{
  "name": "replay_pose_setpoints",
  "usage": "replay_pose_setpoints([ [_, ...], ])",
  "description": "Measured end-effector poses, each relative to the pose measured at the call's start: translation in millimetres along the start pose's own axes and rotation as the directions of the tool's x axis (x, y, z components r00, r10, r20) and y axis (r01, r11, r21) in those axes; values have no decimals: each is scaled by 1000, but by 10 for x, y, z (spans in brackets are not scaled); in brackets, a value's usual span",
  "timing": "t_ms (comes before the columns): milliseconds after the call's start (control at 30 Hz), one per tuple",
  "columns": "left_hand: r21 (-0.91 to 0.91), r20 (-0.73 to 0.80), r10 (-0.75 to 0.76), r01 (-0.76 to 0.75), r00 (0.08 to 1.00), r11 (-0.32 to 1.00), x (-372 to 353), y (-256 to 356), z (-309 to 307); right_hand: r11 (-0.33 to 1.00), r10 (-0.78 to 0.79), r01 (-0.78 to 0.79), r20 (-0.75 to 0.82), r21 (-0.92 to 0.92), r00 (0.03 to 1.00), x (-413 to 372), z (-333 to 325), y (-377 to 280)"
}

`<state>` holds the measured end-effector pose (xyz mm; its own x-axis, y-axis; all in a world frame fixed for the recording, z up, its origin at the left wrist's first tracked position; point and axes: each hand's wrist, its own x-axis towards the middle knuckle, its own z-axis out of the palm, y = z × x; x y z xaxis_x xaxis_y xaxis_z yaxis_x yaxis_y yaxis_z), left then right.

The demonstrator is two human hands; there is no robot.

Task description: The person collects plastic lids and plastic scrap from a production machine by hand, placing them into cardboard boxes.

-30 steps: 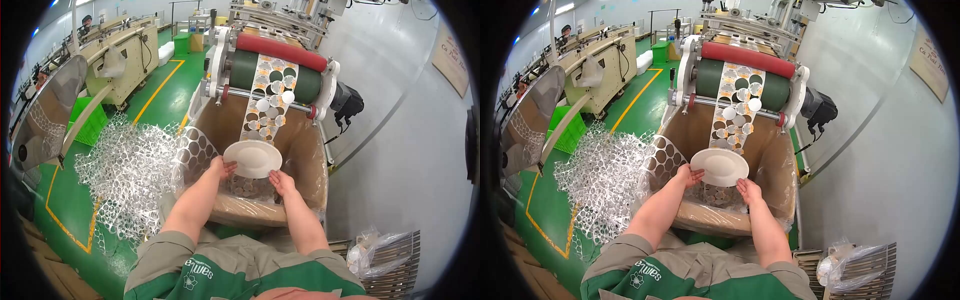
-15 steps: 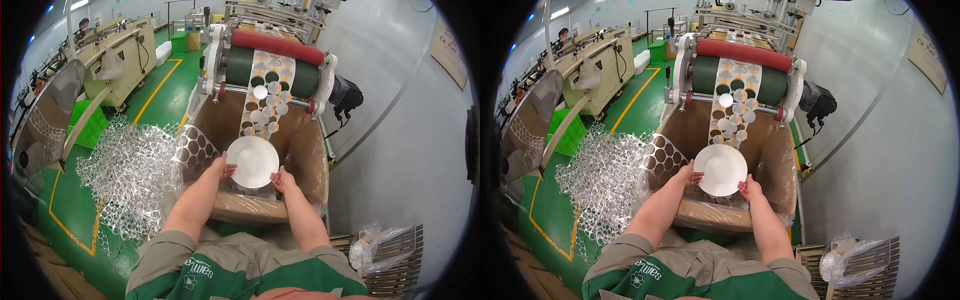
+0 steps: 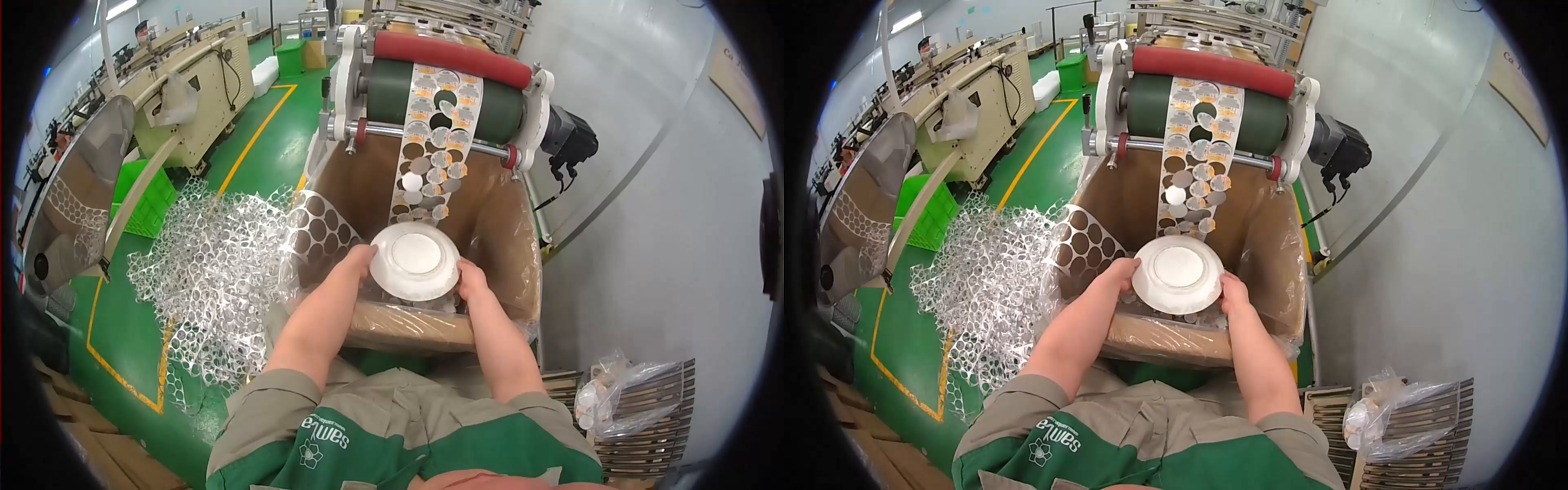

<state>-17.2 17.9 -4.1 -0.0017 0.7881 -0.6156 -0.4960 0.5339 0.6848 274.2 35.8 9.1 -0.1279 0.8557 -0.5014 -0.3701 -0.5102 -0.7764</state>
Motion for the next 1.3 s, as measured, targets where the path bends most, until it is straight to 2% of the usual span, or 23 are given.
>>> replay_pose_setpoints([
  [33,-5,36,15,-15,999,1000,26,-17,-20,999,-15,14,-28,-52,999,5,-4,11],
  [167,-70,24,-24,26,999,997,27,-6,-37,997,-16,8,-104,-79,994,-138,101,-45],
  [233,-40,-17,-35,34,999,999,35,-6,-31,997,-20,12,-101,-74,995,-116,92,-35],
  [400,59,-6,10,-10,1000,998,278,-93,-164,999,7,-11,-75,-51,997,-66,61,-12],
  [500,60,24,-14,13,1000,998,282,-94,-171,997,2,-8,-75,-74,997,-62,64,-5],
  [567,113,-28,-18,21,999,993,247,-82,-146,996,9,-17,-82,-93,997,-87,82,-4],
  [633,52,-45,48,-46,998,998,255,-83,-148,980,14,-33,-100,-196,995,-26,41,27],
  [700,6,-5,41,-41,999,999,144,-37,-98,977,32,-46,-71,-206,997,-43,63,23],
  [767,-88,78,38,-31,996,996,-12,50,-7,978,-50,33,-82,-206,995,-226,180,-61],
  [800,-48,86,113,-109,990,993,87,40,-50,977,-91,81,-38,-196,995,-262,194,-93],
  [833,-35,-6,51,-51,999,998,-537,252,245,977,-91,82,-38,-195,995,-221,171,-86],
  [900,-20,-134,-27,25,991,999,-765,355,366,971,-173,160,-56,-177,983,-122,115,-59],
  [933,-76,-51,-38,34,998,997,-849,366,375,977,-171,164,-42,-136,984,-120,103,-70],
  [967,-75,-51,-39,35,998,997,-691,311,279,977,-171,164,-42,-135,984,-109,106,-76],
  [1000,-184,150,2,26,989,983,-379,208,120,977,-206,203,-50,-59,977,-114,129,-89],
  [1033,-290,339,63,40,939,956,-101,107,7,970,-240,242,-61,17,969,-125,140,-98],
  [1067,-333,238,72,11,969,943,62,50,-25,971,-236,237,-31,30,971,-144,139,-107],
  [1100,-333,238,72,12,969,943,-15,53,8,971,-236,237,-32,30,971,-182,157,-116],
  [1133,-191,60,155,-141,986,971,-133,56,57,973,-229,231,-49,29,972,-224,191,-124],
  [1167,-21,-104,262,-265,959,964,-239,76,114,974,-222,224,-66,27,973,-263,227,-136],
  [1200,-66,-176,264,-279,948,958,-191,67,121,974,-222,224,-64,28,973,-255,231,-127],
  [1233,-64,-176,266,-281,948,958,-101,53,68,975,-215,219,-90,42,972,-221,222,-107],
  [1300,-42,51,215,-213,975,976,-52,72,-6,975,-207,215,-116,58,971,-154,180,-71],
])
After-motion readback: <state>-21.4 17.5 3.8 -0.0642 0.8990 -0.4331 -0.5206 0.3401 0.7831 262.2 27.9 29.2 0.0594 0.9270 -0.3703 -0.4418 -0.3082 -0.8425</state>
